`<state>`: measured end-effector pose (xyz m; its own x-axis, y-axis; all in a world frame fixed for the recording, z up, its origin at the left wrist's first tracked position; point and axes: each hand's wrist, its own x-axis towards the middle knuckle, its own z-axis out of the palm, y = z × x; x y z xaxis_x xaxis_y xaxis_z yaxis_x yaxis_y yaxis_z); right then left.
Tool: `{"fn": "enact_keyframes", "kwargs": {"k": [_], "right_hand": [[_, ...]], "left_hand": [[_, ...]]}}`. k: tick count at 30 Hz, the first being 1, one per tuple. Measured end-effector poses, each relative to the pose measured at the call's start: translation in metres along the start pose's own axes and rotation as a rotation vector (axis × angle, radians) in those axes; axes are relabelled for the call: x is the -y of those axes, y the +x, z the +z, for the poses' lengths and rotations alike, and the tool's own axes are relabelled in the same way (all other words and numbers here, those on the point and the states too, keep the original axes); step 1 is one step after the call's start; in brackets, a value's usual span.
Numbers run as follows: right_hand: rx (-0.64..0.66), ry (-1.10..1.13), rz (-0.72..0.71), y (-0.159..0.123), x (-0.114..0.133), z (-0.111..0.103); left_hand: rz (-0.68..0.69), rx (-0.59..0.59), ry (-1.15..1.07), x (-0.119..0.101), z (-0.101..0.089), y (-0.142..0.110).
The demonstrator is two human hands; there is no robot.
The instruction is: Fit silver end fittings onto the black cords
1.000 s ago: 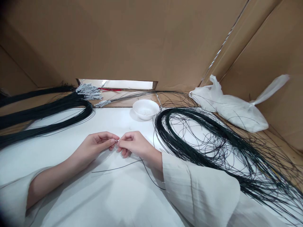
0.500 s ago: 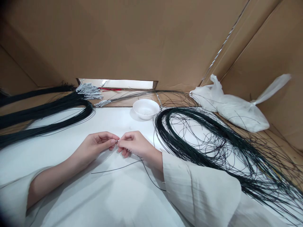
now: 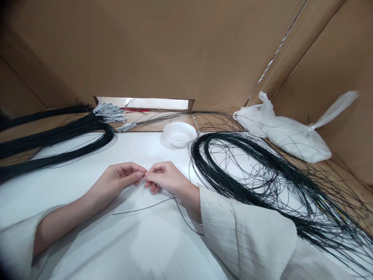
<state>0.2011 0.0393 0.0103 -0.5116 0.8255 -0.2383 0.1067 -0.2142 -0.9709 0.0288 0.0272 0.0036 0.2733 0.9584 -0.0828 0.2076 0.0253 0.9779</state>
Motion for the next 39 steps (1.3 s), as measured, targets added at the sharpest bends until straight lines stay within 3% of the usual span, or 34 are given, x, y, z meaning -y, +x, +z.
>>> {"fn": "enact_keyframes", "kwargs": {"k": [21, 39], "right_hand": [[-0.033, -0.013, -0.030, 0.003, -0.006, 0.003], [-0.188, -0.258, -0.220, -0.002, -0.009, 0.008]], "left_hand": [[0.048, 0.028, 0.054, -0.001, -0.001, -0.001], [0.000, -0.023, -0.019, 0.001, 0.000, -0.002]]}}
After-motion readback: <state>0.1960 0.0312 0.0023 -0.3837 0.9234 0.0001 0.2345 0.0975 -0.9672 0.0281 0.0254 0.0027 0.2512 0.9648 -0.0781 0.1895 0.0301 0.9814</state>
